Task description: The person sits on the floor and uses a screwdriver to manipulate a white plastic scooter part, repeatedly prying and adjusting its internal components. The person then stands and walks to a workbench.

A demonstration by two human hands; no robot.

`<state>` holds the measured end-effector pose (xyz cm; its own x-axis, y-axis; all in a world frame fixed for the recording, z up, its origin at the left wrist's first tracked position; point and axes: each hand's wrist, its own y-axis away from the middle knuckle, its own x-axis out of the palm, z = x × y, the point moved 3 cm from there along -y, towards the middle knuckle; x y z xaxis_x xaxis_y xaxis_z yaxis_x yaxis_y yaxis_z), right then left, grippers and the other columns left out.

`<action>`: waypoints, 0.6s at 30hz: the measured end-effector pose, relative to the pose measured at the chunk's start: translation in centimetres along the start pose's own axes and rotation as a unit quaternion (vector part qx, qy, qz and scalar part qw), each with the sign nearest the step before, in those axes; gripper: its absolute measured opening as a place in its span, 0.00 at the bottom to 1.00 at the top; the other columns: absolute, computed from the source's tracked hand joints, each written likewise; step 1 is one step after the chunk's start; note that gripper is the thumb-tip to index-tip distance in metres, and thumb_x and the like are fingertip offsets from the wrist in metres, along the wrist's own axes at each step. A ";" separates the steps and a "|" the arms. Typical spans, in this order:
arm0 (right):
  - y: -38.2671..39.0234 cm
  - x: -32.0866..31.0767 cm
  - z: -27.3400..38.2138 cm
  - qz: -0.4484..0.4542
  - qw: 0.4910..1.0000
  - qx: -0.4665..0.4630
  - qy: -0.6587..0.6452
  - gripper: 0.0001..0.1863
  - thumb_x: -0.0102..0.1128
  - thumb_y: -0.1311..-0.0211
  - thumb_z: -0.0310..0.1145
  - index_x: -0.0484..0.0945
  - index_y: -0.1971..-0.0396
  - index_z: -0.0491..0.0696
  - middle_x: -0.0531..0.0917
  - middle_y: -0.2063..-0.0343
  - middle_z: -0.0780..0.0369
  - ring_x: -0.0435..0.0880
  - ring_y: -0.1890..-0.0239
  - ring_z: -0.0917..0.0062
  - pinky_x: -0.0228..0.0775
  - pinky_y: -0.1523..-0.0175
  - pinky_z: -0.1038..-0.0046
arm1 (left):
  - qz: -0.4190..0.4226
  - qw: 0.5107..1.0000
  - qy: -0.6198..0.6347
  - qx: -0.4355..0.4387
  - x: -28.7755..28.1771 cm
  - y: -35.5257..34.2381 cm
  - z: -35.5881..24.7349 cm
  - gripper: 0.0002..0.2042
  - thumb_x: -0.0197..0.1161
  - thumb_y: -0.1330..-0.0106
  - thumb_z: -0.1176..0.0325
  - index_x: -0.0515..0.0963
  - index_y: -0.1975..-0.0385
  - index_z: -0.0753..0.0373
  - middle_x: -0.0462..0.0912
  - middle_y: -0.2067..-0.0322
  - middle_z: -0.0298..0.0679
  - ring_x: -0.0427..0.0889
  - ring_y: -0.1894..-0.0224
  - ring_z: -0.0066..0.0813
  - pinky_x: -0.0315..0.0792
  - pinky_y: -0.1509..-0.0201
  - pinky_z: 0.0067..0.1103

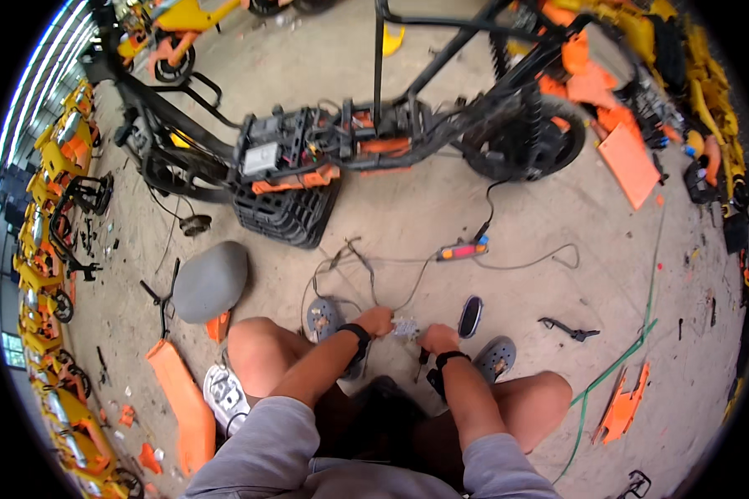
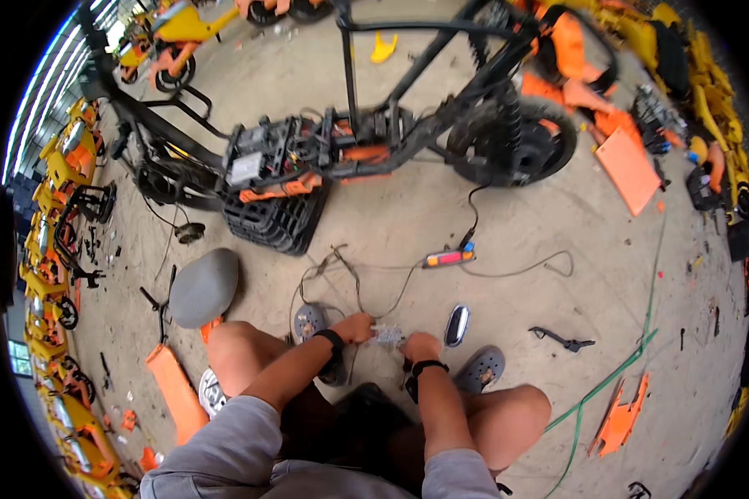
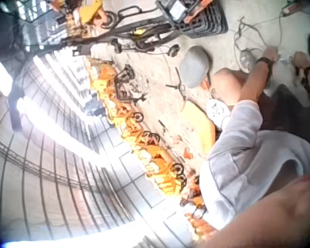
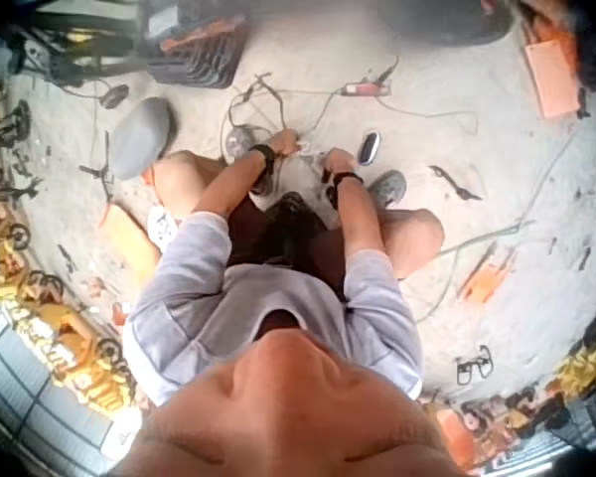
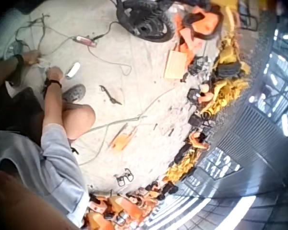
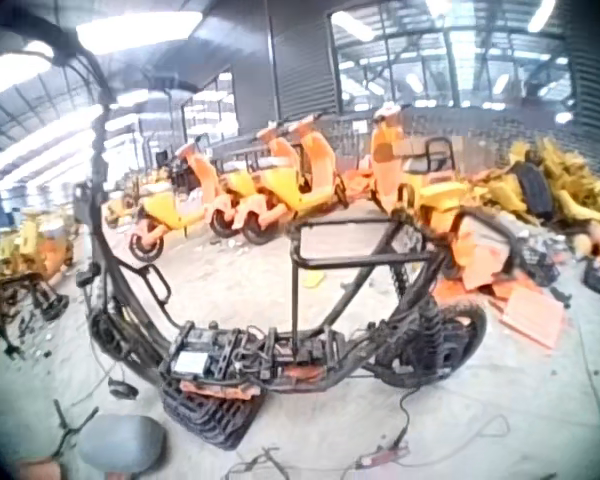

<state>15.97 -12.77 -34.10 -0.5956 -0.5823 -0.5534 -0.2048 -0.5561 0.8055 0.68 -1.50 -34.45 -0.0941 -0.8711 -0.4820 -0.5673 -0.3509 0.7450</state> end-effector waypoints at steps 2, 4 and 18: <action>-0.9 -1.1 -0.9 0.038 0.999 0.008 -0.012 0.25 0.60 0.45 0.53 0.81 0.58 0.46 0.84 0.60 0.52 0.83 0.55 0.60 0.76 0.51 0.62 | -0.055 0.998 0.037 0.013 1.5 -1.9 0.3 0.19 0.60 0.38 0.64 0.76 0.52 0.71 0.83 0.66 0.56 0.84 0.66 0.49 0.75 0.62 0.39; -2.3 -0.5 -1.8 -0.054 0.997 -0.038 -0.043 0.21 0.56 0.41 0.48 0.79 0.57 0.46 0.84 0.64 0.52 0.83 0.58 0.59 0.76 0.54 0.60 | -0.118 0.985 0.122 -0.023 1.7 -2.5 -0.2 0.25 0.58 0.38 0.65 0.67 0.42 0.69 0.81 0.63 0.59 0.81 0.59 0.55 0.73 0.55 0.44; 29.4 -30.7 10.5 -0.409 0.770 -0.431 -0.233 0.31 0.47 0.32 0.37 0.56 0.34 0.39 0.61 0.34 0.46 0.61 0.34 0.51 0.51 0.31 0.61 | -0.075 0.501 0.837 -0.208 -16.3 23.6 -18.4 0.39 0.34 0.30 0.35 0.54 0.32 0.66 0.65 0.36 0.49 0.63 0.34 0.46 0.63 0.36 0.44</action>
<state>20.12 -5.01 8.80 -0.7970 0.3360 -0.5019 -0.1875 -0.9276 -0.3232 3.81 -1.95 -0.53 0.9393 0.2291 0.2555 -0.2131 -0.1942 0.9575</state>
